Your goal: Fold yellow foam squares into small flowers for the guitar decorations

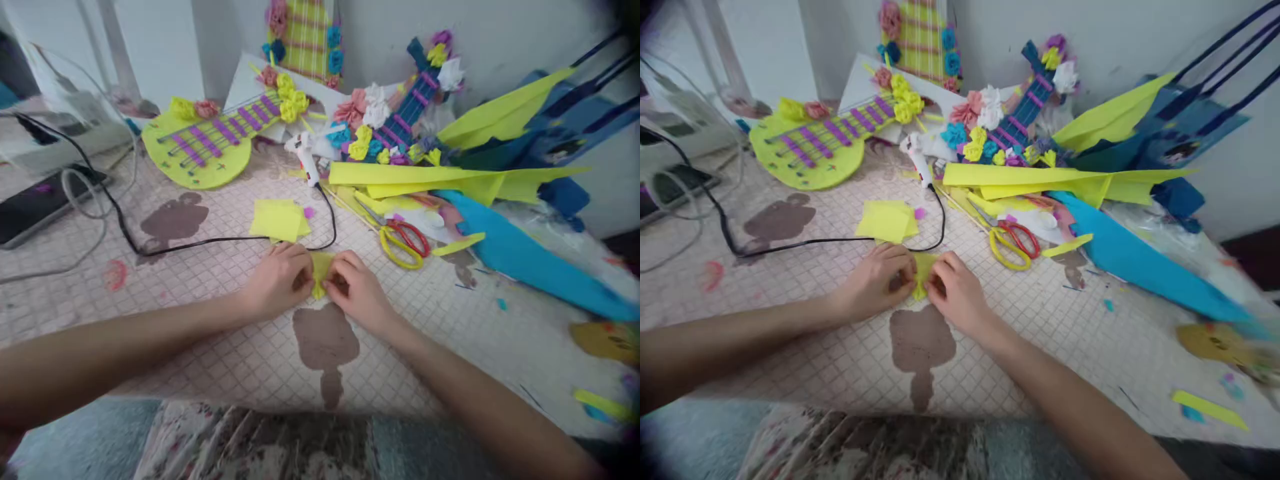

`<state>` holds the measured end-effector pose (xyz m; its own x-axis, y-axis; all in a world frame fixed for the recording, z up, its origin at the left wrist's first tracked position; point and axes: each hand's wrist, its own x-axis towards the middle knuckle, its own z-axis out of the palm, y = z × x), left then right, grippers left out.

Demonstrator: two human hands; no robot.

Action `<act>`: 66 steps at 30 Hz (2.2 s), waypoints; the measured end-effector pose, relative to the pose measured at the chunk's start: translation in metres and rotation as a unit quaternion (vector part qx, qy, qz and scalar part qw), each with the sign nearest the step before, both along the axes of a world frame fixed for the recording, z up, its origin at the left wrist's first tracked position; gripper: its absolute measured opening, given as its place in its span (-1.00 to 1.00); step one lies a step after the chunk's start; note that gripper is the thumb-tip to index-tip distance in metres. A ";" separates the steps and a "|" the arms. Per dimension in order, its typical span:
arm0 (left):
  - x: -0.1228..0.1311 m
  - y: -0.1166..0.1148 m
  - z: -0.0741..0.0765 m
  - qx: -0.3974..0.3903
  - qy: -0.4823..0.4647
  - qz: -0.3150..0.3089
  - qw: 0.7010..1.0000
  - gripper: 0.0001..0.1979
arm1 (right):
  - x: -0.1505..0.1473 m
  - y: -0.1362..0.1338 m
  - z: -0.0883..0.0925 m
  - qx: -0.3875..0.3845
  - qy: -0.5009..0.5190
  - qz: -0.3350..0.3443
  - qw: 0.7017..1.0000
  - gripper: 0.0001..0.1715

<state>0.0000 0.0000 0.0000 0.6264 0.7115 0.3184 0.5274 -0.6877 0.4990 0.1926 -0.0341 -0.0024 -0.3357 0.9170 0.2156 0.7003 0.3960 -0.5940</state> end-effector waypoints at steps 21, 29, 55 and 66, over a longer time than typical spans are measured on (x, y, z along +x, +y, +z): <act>0.003 -0.003 0.004 -0.008 0.022 0.001 1.000 -0.95 | 0.001 -0.004 0.003 0.005 0.010 0.006 1.000 -0.86; 0.001 -0.001 0.003 0.008 0.022 -0.014 1.000 -0.98 | 0.001 -0.003 0.003 0.019 -0.005 0.012 1.000 -0.88; -0.006 0.002 0.013 -0.045 0.060 -0.058 0.996 -0.65 | 0.005 -0.006 0.020 -0.057 0.006 0.048 0.997 -0.93; -0.003 0.000 0.009 -0.056 0.023 -0.022 0.998 -0.88 | 0.004 -0.004 0.011 -0.035 0.014 0.018 0.999 -0.85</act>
